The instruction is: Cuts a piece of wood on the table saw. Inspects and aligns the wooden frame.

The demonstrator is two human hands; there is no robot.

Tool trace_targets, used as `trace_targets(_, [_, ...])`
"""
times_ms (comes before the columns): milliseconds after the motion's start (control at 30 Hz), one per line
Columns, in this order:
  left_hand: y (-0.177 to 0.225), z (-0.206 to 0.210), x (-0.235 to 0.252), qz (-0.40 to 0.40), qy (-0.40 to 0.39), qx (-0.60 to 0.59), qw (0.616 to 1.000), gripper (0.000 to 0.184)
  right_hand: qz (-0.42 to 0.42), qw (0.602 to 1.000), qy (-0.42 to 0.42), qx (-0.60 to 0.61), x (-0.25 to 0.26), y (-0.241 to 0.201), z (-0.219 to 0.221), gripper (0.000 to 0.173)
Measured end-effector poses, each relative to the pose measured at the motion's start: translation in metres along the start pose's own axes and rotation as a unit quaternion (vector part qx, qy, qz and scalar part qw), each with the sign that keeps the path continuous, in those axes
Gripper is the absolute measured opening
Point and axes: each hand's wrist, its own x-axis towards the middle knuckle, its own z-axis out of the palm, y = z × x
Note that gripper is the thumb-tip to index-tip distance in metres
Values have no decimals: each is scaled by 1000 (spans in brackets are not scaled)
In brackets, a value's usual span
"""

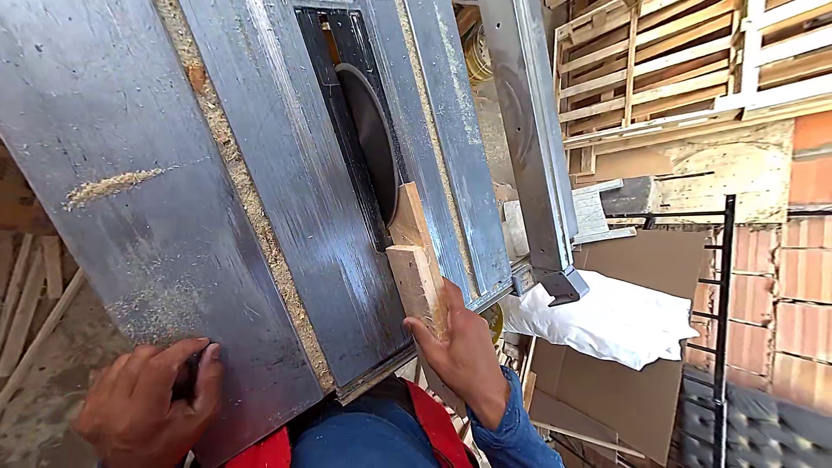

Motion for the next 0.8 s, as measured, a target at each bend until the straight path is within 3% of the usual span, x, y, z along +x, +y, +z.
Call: trace_targets(800, [-8, 9, -10, -17, 17, -16, 1000, 34, -22, 1000, 11, -19, 18, -12, -4, 68])
